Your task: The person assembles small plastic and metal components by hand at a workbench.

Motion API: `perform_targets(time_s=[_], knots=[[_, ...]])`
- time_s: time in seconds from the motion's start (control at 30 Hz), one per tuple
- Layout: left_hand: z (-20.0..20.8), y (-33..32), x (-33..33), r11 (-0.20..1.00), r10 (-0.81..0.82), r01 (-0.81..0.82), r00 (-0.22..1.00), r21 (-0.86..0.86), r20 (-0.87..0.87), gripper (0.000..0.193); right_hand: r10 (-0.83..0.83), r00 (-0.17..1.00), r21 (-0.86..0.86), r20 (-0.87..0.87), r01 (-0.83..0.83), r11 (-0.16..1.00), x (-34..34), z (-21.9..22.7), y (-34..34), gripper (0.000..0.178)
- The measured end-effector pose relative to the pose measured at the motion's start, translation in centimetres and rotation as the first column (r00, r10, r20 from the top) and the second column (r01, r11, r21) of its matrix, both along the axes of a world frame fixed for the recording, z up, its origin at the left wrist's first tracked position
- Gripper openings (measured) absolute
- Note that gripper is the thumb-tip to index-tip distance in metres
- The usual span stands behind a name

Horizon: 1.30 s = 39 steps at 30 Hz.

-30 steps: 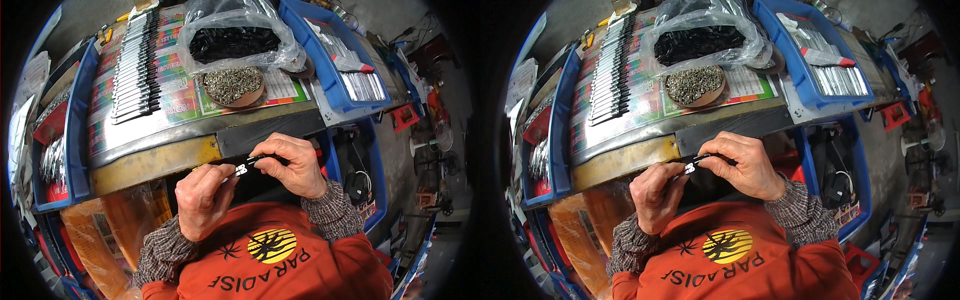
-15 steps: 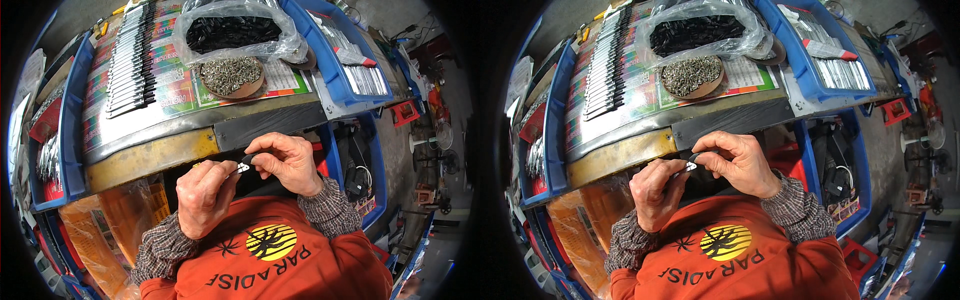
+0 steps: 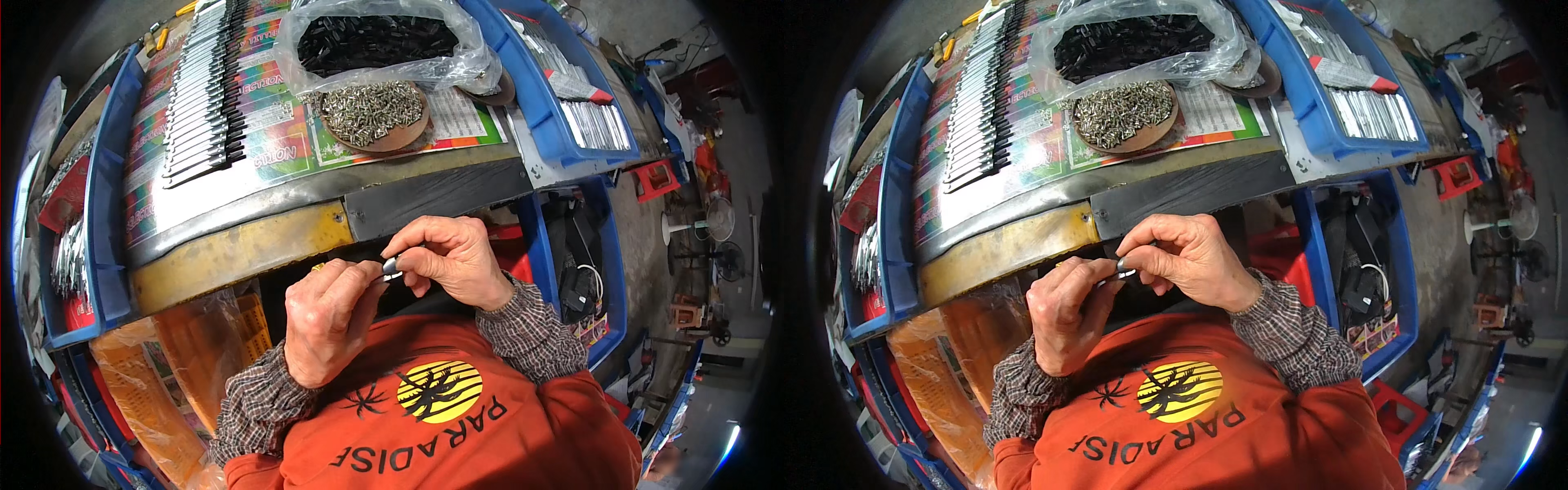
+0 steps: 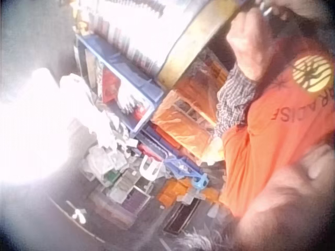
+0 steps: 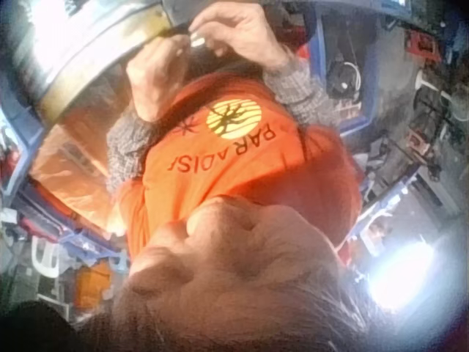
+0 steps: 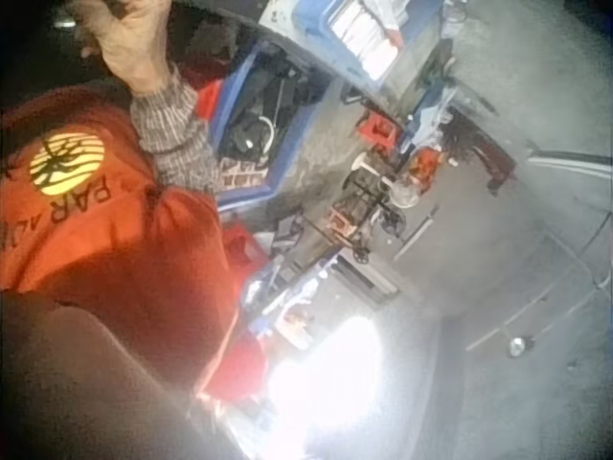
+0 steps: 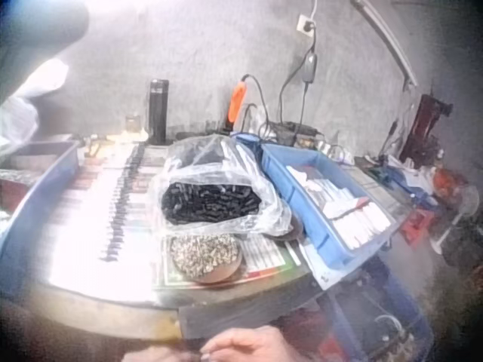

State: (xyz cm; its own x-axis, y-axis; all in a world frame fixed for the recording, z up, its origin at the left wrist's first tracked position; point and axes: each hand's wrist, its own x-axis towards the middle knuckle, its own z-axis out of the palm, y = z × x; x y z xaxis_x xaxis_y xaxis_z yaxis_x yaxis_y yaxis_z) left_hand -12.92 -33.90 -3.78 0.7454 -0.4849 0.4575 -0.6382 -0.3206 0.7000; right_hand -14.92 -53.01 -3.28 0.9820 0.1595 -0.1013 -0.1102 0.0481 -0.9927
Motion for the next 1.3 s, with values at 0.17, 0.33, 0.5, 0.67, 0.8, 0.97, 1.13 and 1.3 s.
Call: perform_targets(time_s=[0.17, 0.33, 0.5, 0.67, 0.8, 0.97, 1.13, 1.3], knots=[[-0.4, 0.1, 0.0, 0.999, -0.033, 0.034, 0.999, -0.022, 0.006, 0.022, 0.097, 0.995, 0.087, -0.028, -0.094, 0.992, 0.3, -0.7, -0.3, 0.014], [-1.2, 0.3, -0.3, 0.998, -0.058, 0.056, 0.997, -0.038, -0.042, 0.022, 0.146, 0.989, 0.062, -0.029, -0.144, 0.988, -0.1, -1.4, -0.4, 0.014], [-1.6, 0.2, -0.6, 0.997, -0.065, 0.062, 0.995, -0.039, -0.082, 0.021, 0.164, 0.984, 0.05, -0.068, -0.161, 0.986, -0.6, -1.4, -0.8, 0.012], [-2.1, 0.2, -0.7, 0.996, -0.077, 0.073, 0.993, -0.048, -0.087, 0.023, 0.284, 0.95, -0.225, 0.131, -0.25, 0.942, -0.7, -1.1, -1.2, 0.02], [-2.5, 0.2, -1.3, 0.997, -0.068, 0.063, 0.991, -0.047, -0.114, 0.024, 0.336, 0.899, -0.415, 0.281, -0.202, 0.887, -1.0, -1.5, -1.2, 0.019], [-3.4, 0.1, -2.0, 0.999, -0.036, 0.031, 0.992, -0.044, -0.12, 0.024, 0.253, 0.908, -0.426, 0.335, -0.094, 0.9, -2.1, -3.0, -0.4, 0.019], [-4.0, 0.4, -2.1, 0.999, -0.039, 0.037, 0.99, -0.014, -0.138, 0.023, 0.211, 0.91, -0.419, 0.357, -0.045, 0.907, -2.8, -3.7, -0.2, 0.019], [-4.4, 0.4, -2.4, 0.999, -0.031, 0.028, 0.995, -0.037, -0.093, 0.023, 0.132, 0.953, -0.341, 0.271, -0.034, 0.939, -3.5, -3.5, 0.0, 0.019]])
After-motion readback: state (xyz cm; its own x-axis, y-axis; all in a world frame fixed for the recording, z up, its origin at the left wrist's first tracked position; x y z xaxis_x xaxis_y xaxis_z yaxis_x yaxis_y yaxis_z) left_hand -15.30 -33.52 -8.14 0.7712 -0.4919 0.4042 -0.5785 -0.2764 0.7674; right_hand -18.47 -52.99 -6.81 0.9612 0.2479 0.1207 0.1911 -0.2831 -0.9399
